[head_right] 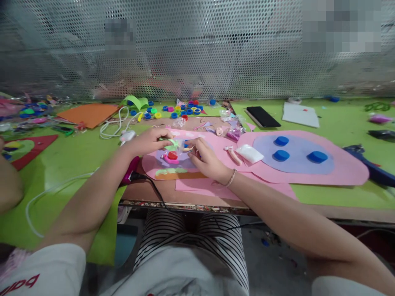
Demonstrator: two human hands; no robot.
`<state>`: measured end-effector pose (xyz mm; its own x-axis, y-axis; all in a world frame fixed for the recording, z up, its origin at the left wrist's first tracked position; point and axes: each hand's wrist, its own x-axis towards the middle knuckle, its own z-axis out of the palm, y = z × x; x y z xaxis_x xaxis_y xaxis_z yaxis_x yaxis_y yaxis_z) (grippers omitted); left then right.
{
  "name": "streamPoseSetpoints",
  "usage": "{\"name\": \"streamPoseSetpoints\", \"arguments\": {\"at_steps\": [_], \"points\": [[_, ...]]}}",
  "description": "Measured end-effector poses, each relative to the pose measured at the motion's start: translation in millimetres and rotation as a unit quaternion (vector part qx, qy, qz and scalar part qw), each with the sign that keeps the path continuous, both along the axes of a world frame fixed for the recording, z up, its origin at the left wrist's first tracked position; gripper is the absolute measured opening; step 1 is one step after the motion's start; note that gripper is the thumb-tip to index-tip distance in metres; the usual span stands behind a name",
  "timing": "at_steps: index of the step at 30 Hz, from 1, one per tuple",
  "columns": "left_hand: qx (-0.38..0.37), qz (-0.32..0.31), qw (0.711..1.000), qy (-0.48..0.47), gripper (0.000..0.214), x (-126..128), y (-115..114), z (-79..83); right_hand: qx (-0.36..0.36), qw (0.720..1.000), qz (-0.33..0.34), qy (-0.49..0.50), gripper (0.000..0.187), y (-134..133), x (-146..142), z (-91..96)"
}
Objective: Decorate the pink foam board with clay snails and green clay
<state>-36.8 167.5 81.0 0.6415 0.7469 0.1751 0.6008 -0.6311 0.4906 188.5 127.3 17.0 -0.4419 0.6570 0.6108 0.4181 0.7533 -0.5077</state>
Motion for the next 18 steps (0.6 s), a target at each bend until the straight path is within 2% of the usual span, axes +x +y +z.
{"name": "streamPoseSetpoints", "arguments": {"at_steps": [7,18], "points": [[-0.033,0.004,0.999,-0.026,0.008,3,-4,2.3,-0.003,0.999,0.029,0.021,0.016,-3,-1,-0.4],[-0.020,-0.025,0.999,-0.017,0.006,8,-12,1.4,0.086,0.995,0.036,-0.021,0.040,-5,-4,-0.3]]}}
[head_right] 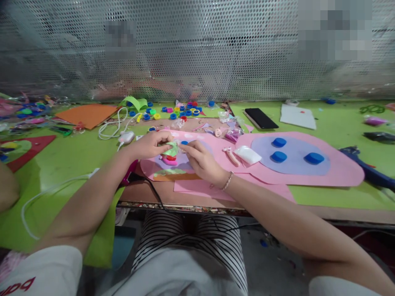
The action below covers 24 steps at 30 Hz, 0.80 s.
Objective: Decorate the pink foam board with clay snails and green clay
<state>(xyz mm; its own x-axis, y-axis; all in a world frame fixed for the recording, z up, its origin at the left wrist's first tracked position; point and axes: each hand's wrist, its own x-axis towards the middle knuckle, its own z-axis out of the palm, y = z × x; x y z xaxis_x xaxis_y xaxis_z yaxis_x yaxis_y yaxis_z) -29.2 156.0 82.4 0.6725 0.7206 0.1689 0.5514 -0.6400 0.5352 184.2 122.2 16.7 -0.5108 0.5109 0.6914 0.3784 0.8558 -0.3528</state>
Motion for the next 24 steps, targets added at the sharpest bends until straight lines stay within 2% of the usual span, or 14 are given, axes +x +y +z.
{"name": "streamPoseSetpoints", "arguments": {"at_steps": [7,13,20,24], "points": [[-0.001,-0.035,0.993,0.111,0.005,3.5,-5.7,3.0,-0.025,0.999,0.041,-0.009,0.037,1.1,-1.2,-0.2],[-0.040,-0.053,0.994,0.091,0.009,6.5,-5.6,5.9,-0.025,0.996,-0.021,0.077,0.017,6.8,-3.3,-1.3],[-0.120,-0.067,0.987,0.079,0.011,5.8,-3.3,2.7,-0.095,0.991,-0.014,0.091,0.014,4.8,-3.8,2.9],[-0.108,-0.060,0.988,0.089,0.013,5.8,-4.5,2.3,-0.106,0.990,-0.020,0.088,0.015,4.3,-1.5,3.7]]}}
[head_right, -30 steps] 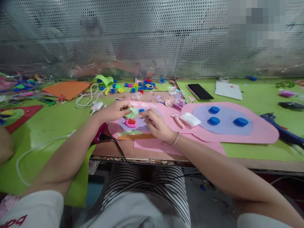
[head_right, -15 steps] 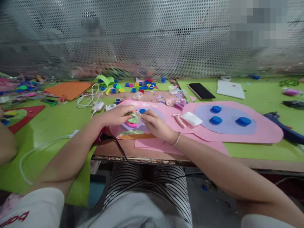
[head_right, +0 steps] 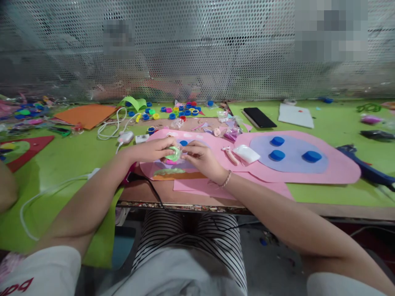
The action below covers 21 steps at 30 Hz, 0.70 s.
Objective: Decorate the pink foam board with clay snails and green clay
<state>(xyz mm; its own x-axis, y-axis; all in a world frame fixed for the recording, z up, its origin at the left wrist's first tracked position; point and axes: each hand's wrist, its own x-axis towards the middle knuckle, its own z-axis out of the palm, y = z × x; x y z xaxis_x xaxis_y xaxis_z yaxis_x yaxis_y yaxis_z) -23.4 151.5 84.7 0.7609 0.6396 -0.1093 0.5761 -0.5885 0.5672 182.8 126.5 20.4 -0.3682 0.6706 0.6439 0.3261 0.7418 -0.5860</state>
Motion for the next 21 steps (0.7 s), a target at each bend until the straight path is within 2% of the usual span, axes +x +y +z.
{"name": "streamPoseSetpoints", "arguments": {"at_steps": [6,13,17,21], "points": [[0.013,0.037,0.999,-0.005,0.012,3.4,-2.7,0.8,0.018,1.000,-0.002,0.011,0.017,1.7,-0.6,-4.0],[0.014,0.047,0.991,-0.128,0.014,8.0,-6.3,-4.4,0.055,0.995,0.028,0.083,0.015,-1.1,-5.8,-2.9],[0.042,0.038,0.987,-0.153,0.013,8.2,-7.1,-6.0,0.101,0.992,0.025,0.076,0.010,-2.1,-5.8,-2.2],[0.033,0.037,0.986,-0.161,0.013,6.6,-6.3,-6.4,0.142,0.988,0.025,0.047,0.008,-0.2,-4.1,-1.4]]}}
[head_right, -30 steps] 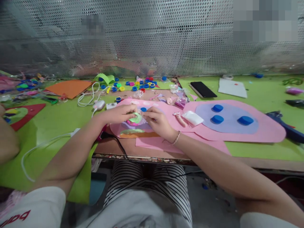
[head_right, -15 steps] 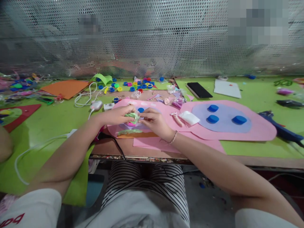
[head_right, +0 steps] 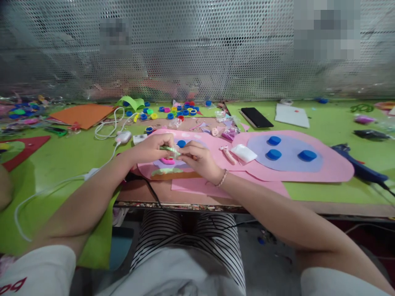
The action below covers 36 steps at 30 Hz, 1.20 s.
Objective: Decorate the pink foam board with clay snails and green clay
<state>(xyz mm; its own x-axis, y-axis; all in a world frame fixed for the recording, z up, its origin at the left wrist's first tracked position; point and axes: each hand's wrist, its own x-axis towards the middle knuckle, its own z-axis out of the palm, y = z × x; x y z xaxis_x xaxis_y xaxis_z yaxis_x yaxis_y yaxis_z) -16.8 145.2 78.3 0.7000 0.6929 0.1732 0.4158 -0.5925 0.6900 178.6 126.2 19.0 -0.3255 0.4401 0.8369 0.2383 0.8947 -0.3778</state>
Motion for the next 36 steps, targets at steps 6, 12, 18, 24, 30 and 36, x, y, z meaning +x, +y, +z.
{"name": "streamPoseSetpoints", "arguments": {"at_steps": [6,12,18,24,30,36], "points": [[-0.032,-0.007,0.999,-0.024,0.017,-2.2,1.9,-0.9,-0.017,0.999,-0.029,-0.024,0.008,-0.2,2.6,5.1],[-0.036,0.002,0.999,-0.024,0.020,-2.7,3.2,-0.7,-0.078,0.995,-0.049,-0.038,0.005,-2.4,2.7,5.1],[-0.028,0.015,0.999,-0.030,0.019,-3.9,5.3,-1.6,-0.081,0.995,-0.038,-0.044,0.012,-0.5,4.5,0.7],[-0.071,0.016,0.997,-0.031,0.016,-1.2,3.1,0.1,-0.086,0.996,0.002,-0.038,0.018,4.9,5.6,-2.3],[-0.073,-0.009,0.996,-0.046,0.020,-2.1,2.9,1.0,-0.102,0.994,0.022,-0.021,0.016,3.4,3.6,0.1],[-0.057,-0.013,0.998,-0.007,0.027,-1.1,0.6,1.6,-0.068,0.996,0.012,-0.053,0.016,-3.3,3.8,6.1]]}}
